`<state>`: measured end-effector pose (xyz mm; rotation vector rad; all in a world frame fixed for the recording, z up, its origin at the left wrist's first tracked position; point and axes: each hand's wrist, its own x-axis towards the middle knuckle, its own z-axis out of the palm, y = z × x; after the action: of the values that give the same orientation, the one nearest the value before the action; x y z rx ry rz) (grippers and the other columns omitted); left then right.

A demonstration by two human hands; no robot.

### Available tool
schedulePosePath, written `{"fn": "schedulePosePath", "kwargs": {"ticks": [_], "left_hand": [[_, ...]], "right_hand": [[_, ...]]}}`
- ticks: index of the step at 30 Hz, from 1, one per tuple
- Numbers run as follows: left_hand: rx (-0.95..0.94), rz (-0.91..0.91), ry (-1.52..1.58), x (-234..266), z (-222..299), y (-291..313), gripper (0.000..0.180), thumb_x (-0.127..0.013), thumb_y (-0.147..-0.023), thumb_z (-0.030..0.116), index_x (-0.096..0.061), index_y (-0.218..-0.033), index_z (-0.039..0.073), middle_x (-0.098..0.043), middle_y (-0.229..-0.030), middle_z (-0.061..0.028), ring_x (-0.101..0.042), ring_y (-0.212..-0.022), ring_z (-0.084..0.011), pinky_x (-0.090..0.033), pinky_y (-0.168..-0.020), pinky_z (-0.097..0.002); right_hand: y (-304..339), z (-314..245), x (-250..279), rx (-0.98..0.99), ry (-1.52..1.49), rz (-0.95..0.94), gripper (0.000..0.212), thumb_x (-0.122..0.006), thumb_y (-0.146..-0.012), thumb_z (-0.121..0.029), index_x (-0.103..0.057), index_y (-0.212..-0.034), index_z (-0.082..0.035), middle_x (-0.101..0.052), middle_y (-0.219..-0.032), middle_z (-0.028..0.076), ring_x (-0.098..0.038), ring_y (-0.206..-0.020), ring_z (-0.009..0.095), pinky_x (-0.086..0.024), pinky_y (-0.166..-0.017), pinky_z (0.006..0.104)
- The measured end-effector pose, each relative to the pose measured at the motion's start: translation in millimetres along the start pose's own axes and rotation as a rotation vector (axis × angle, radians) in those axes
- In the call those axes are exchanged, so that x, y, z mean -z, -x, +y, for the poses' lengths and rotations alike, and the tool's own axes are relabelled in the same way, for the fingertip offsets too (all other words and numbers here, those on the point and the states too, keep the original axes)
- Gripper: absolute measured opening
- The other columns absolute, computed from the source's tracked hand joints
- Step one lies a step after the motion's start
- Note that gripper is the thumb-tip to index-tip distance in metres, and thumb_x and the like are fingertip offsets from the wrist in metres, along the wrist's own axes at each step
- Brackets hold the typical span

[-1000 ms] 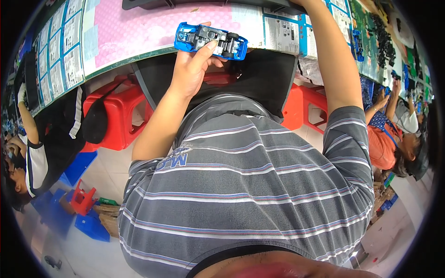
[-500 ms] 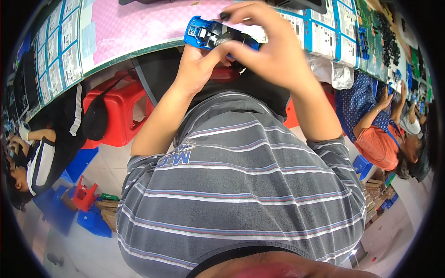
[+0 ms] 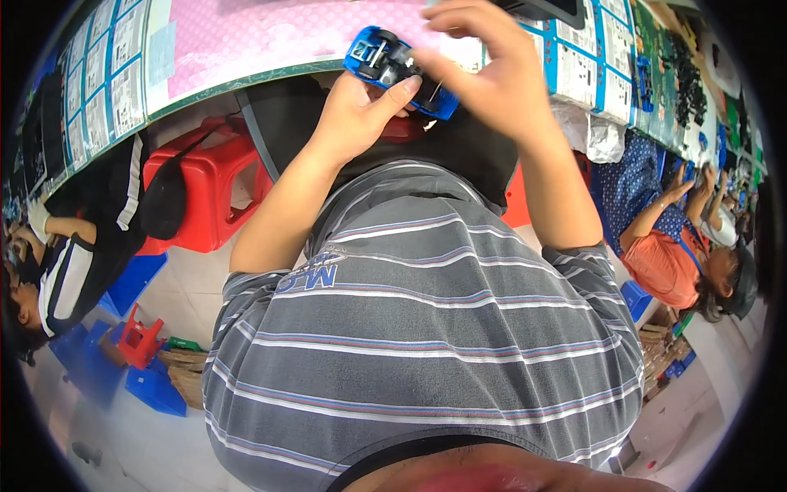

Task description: The person assembles toy cars by attaching wheels onto axles, pressing the wheel assemblies into the toy car chassis by hand, and placing the assembled cars on the table.

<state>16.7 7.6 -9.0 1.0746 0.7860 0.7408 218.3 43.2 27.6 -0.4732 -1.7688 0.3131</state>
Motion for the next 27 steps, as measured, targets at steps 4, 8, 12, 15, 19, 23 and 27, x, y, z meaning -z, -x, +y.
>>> {"fn": "schedulePosePath", "kwargs": {"ticks": [4,8,12,15,19,23,27], "left_hand": [[-0.114,0.109,0.11,20.2,-2.3,14.0,0.031,-0.062,-0.1,0.02,-0.054,-0.124,0.002,-0.064,-0.112,-0.0059,-0.061,-0.104,-0.0122,-0.05,-0.093,-0.0315],[-0.081,0.321,0.125,57.5,7.5,27.3,0.03,-0.06,-0.101,0.018,-0.051,-0.126,0.003,-0.063,-0.113,-0.0046,-0.059,-0.105,-0.0122,-0.049,-0.093,-0.0312],[-0.15,0.65,0.193,129.7,30.9,27.7,0.03,-0.067,-0.097,0.024,-0.059,-0.12,0.006,-0.062,-0.097,0.0001,-0.053,-0.074,-0.0073,-0.043,-0.062,-0.0224],[-0.079,0.818,0.011,221.3,46.7,32.2,0.029,-0.065,-0.098,0.03,-0.063,-0.116,0.007,-0.063,-0.088,-0.0008,-0.049,-0.062,-0.008,-0.036,-0.052,-0.0233],[-0.138,0.993,-0.122,337.9,57.3,9.3,0.033,-0.06,-0.099,0.029,-0.064,-0.116,0.002,-0.069,-0.095,-0.0049,-0.056,-0.07,-0.0152,-0.044,-0.063,-0.0287],[-0.006,0.947,-0.143,463.1,74.1,10.4,0.029,-0.062,-0.099,0.025,-0.065,-0.116,0.002,-0.07,-0.1,-0.0057,-0.066,-0.087,-0.0176,-0.053,-0.077,-0.033],[0.134,1.015,-0.257,528.9,91.0,22.4,0.029,-0.057,-0.103,0.03,-0.066,-0.114,0.004,-0.07,-0.103,-0.0059,-0.068,-0.086,-0.0177,-0.054,-0.073,-0.0329]], "right_hand": [[16.6,6.4,32.3,-0.627,0.566,-0.238,0.016,-0.077,-0.082,-0.013,-0.067,-0.081,0.0,-0.066,-0.075,0.011,-0.066,-0.068,0.025,-0.052,-0.064,0.0338],[80.0,43.0,61.5,-0.621,0.773,-0.203,0.012,-0.074,-0.085,-0.009,-0.066,-0.081,-0.001,-0.063,-0.074,0.01,-0.061,-0.063,0.022,-0.049,-0.06,0.0308],[77.3,43.8,51.6,-0.654,0.838,-0.218,0.012,-0.071,-0.083,-0.011,-0.063,-0.077,-0.004,-0.059,-0.069,0.009,-0.058,-0.065,0.028,-0.046,-0.062,0.0391],[75.8,42.4,54.5,-0.639,0.86,-0.205,0.011,-0.071,-0.081,-0.01,-0.063,-0.077,-0.004,-0.059,-0.069,0.009,-0.059,-0.066,0.028,-0.046,-0.064,0.0403],[86.6,45.1,67.2,-0.621,0.811,-0.158,0.009,-0.07,-0.079,-0.008,-0.063,-0.077,-0.003,-0.061,-0.071,0.012,-0.061,-0.068,0.032,-0.047,-0.065,0.0422],[93.5,54.1,62.0,-0.56,0.757,-0.015,0.01,-0.073,-0.08,-0.009,-0.066,-0.08,-0.002,-0.065,-0.074,0.013,-0.064,-0.067,0.029,-0.05,-0.063,0.0378],[91.5,30.6,82.5,-0.678,0.752,0.251,0.01,-0.074,-0.082,-0.01,-0.069,-0.085,-0.002,-0.066,-0.075,0.009,-0.064,-0.064,0.02,-0.051,-0.06,0.0309]]}}
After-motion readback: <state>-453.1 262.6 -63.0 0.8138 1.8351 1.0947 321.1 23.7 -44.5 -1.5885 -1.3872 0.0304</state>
